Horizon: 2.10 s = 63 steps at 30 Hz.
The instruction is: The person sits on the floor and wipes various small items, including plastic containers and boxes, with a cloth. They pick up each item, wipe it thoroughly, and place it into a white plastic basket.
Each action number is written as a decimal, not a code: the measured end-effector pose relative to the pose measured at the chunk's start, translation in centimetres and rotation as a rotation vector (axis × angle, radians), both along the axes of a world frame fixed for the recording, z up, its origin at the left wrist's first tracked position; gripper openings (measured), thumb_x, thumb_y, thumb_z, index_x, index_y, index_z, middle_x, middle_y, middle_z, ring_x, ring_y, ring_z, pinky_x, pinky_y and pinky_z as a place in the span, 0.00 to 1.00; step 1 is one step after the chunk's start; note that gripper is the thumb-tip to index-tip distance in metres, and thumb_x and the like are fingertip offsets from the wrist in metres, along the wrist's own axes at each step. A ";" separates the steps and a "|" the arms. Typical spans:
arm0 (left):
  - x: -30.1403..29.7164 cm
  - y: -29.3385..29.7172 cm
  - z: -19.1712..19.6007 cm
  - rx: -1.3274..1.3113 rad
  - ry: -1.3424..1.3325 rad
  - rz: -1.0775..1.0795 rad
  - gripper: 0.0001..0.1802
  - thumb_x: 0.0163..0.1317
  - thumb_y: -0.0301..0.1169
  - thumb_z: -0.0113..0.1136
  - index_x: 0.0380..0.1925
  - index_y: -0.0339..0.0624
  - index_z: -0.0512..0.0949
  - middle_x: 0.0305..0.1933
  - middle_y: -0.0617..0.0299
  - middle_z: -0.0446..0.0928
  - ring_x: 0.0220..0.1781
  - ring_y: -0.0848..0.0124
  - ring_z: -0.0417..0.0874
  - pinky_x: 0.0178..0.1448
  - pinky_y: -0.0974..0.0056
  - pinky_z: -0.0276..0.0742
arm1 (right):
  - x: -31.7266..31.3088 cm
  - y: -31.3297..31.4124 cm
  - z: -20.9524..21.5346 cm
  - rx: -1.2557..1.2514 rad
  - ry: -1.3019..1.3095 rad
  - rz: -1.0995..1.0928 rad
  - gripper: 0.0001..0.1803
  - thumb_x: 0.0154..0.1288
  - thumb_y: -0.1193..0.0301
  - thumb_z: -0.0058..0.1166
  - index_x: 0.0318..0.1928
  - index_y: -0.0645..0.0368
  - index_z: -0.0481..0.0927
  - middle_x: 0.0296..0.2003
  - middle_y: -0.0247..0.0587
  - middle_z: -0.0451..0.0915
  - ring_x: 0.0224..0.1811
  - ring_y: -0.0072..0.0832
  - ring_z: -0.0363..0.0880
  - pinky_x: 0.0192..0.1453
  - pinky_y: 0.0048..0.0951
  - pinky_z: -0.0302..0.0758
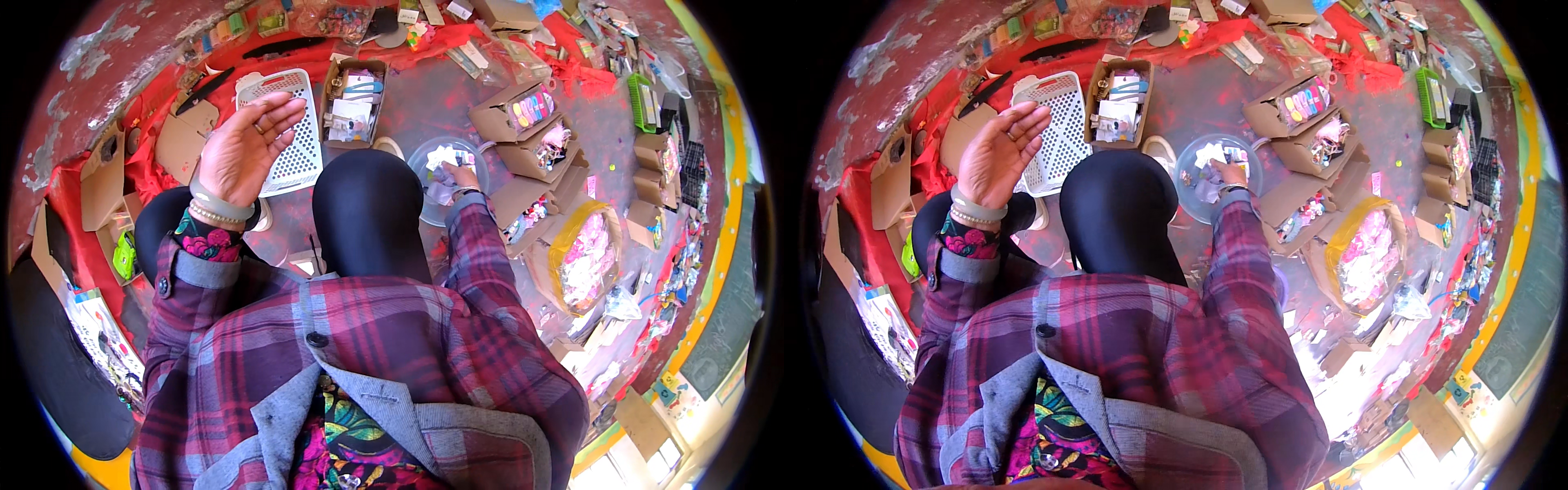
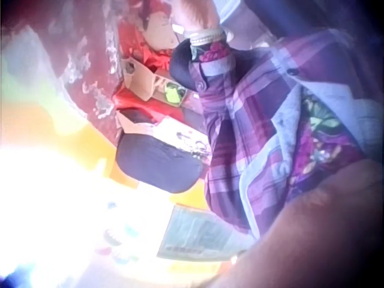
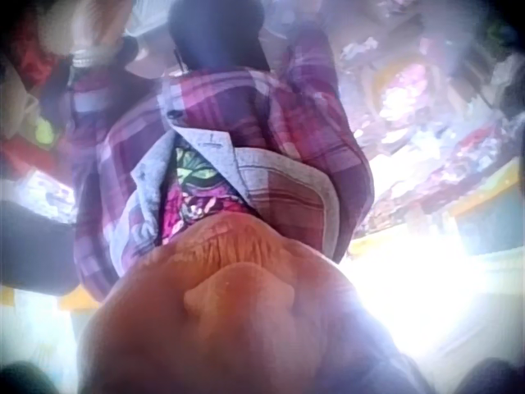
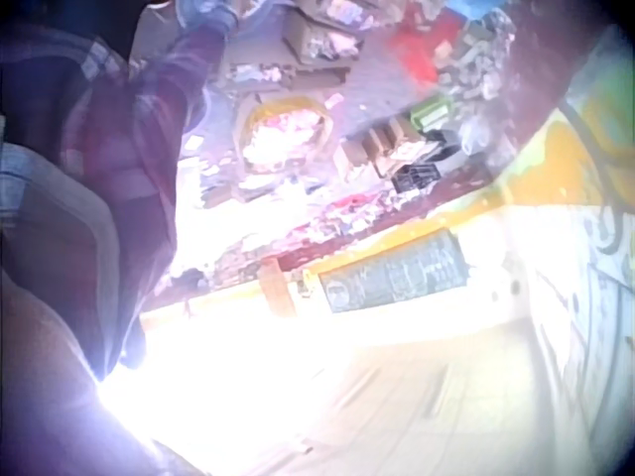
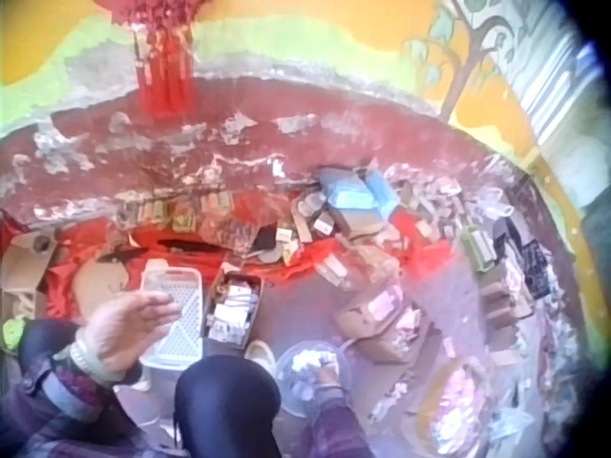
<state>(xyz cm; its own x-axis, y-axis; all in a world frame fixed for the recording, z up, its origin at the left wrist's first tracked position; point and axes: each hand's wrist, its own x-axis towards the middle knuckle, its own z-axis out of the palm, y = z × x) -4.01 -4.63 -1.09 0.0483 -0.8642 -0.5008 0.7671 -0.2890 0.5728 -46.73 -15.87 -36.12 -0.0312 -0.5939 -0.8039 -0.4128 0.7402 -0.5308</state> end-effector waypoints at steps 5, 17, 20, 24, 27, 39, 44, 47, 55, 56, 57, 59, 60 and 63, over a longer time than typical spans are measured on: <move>-0.8 1.6 1.0 -0.072 -0.158 -0.021 0.19 0.64 0.36 0.42 0.49 0.34 0.68 0.51 0.51 0.72 0.56 0.65 0.71 0.56 0.65 0.65 | 9.4 -2.0 20.1 -0.144 -0.724 -0.251 0.16 0.53 0.73 0.58 0.43 0.61 0.72 0.32 0.41 0.79 0.28 0.29 0.80 0.28 0.28 0.76; -1.8 1.3 2.6 -0.426 -0.004 0.065 0.24 0.62 0.29 0.51 0.57 0.38 0.60 0.53 0.59 0.69 0.51 0.70 0.73 0.51 0.66 0.73 | 27.3 2.5 40.4 -0.422 -0.774 0.332 0.09 0.55 0.73 0.57 0.36 0.65 0.77 0.28 0.33 0.78 0.27 0.16 0.75 0.30 0.19 0.71; -0.5 1.8 2.8 -0.392 0.009 0.122 0.22 0.62 0.26 0.48 0.56 0.38 0.61 0.48 0.59 0.72 0.46 0.71 0.77 0.45 0.69 0.76 | 28.4 3.1 41.0 -0.536 -0.624 0.467 0.06 0.57 0.73 0.54 0.29 0.64 0.77 0.22 0.28 0.75 0.22 0.12 0.69 0.25 0.16 0.65; 0.6 2.4 3.2 -0.444 0.071 0.069 0.21 0.62 0.24 0.46 0.56 0.37 0.61 0.49 0.58 0.72 0.48 0.70 0.76 0.48 0.65 0.77 | 28.8 3.6 41.6 -0.491 -0.634 0.424 0.06 0.57 0.73 0.53 0.31 0.65 0.78 0.26 0.32 0.77 0.25 0.16 0.73 0.29 0.17 0.69; 0.8 2.6 3.1 -0.402 0.068 0.053 0.21 0.63 0.24 0.46 0.56 0.36 0.61 0.50 0.57 0.71 0.49 0.69 0.75 0.51 0.63 0.76 | 29.0 4.1 41.7 -0.472 -0.655 0.325 0.06 0.56 0.74 0.53 0.28 0.66 0.78 0.23 0.31 0.76 0.22 0.15 0.72 0.26 0.17 0.67; 1.3 2.3 3.5 -0.370 0.356 0.064 0.19 0.65 0.29 0.41 0.54 0.29 0.61 0.54 0.42 0.67 0.59 0.48 0.67 0.62 0.50 0.65 | 27.0 3.1 41.8 -1.497 -0.376 0.379 0.10 0.56 0.78 0.53 0.40 0.62 0.80 0.34 0.33 0.77 0.30 0.16 0.75 0.33 0.20 0.71; 1.2 2.1 3.8 -0.420 0.438 0.031 0.19 0.66 0.33 0.41 0.53 0.31 0.62 0.51 0.49 0.70 0.55 0.58 0.72 0.61 0.51 0.67 | 27.1 3.7 41.8 -1.878 -0.039 0.802 0.21 0.42 0.80 0.56 0.42 0.53 0.81 0.33 0.36 0.76 0.32 0.30 0.76 0.34 0.27 0.73; 0.8 2.3 4.1 -0.462 0.406 0.007 0.19 0.65 0.32 0.41 0.53 0.32 0.62 0.49 0.53 0.72 0.52 0.64 0.74 0.60 0.53 0.69 | 28.1 4.9 42.2 -2.041 0.192 0.925 0.19 0.41 0.76 0.57 0.39 0.50 0.81 0.33 0.34 0.76 0.30 0.29 0.75 0.30 0.28 0.71; 0.9 2.4 3.3 -0.447 0.269 0.014 0.20 0.64 0.24 0.40 0.57 0.36 0.60 0.50 0.54 0.71 0.50 0.65 0.75 0.57 0.54 0.72 | 28.1 4.4 40.8 -1.752 0.082 0.896 0.13 0.49 0.73 0.57 0.39 0.54 0.80 0.34 0.37 0.78 0.33 0.33 0.77 0.37 0.28 0.73; 1.0 2.4 3.2 -0.429 0.232 0.037 0.20 0.64 0.23 0.40 0.57 0.36 0.59 0.50 0.53 0.71 0.50 0.65 0.75 0.57 0.54 0.72 | 27.7 3.8 40.6 -1.638 -0.001 0.837 0.13 0.50 0.72 0.57 0.39 0.55 0.80 0.34 0.38 0.78 0.33 0.33 0.77 0.38 0.28 0.73; 1.1 2.5 3.1 -0.410 0.196 0.059 0.20 0.64 0.23 0.39 0.57 0.36 0.59 0.51 0.53 0.70 0.51 0.65 0.75 0.56 0.54 0.72 | 27.4 3.4 40.7 -1.522 -0.080 0.777 0.12 0.52 0.72 0.56 0.39 0.57 0.79 0.34 0.39 0.78 0.34 0.34 0.77 0.39 0.27 0.73; 1.2 2.5 3.0 -0.378 0.148 0.059 0.20 0.64 0.23 0.38 0.57 0.36 0.58 0.52 0.54 0.70 0.51 0.65 0.75 0.56 0.54 0.72 | 27.1 2.8 41.0 -1.431 -0.172 0.554 0.12 0.56 0.70 0.55 0.39 0.61 0.79 0.34 0.41 0.78 0.38 0.33 0.77 0.43 0.28 0.71; 1.1 2.5 3.0 -0.365 0.125 0.060 0.20 0.64 0.23 0.38 0.57 0.36 0.59 0.52 0.54 0.69 0.51 0.65 0.75 0.55 0.54 0.73 | 27.3 2.5 41.1 -1.435 -0.249 0.435 0.12 0.56 0.69 0.55 0.39 0.62 0.79 0.34 0.41 0.78 0.39 0.32 0.77 0.44 0.28 0.71; 0.5 2.5 2.6 -0.355 0.109 0.051 0.19 0.65 0.24 0.38 0.56 0.37 0.60 0.52 0.55 0.70 0.51 0.66 0.75 0.55 0.57 0.73 | 28.3 3.9 42.3 -1.572 -0.324 0.444 0.12 0.59 0.69 0.52 0.40 0.63 0.78 0.41 0.43 0.77 0.47 0.33 0.74 0.51 0.30 0.69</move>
<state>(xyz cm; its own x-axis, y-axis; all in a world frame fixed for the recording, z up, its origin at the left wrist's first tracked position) -3.49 -2.13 1.51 0.0591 -0.9828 -0.1752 0.8375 -0.0467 0.5444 -18.42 -11.94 6.16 0.3883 -0.6929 0.6076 -0.1626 -0.7005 -0.6949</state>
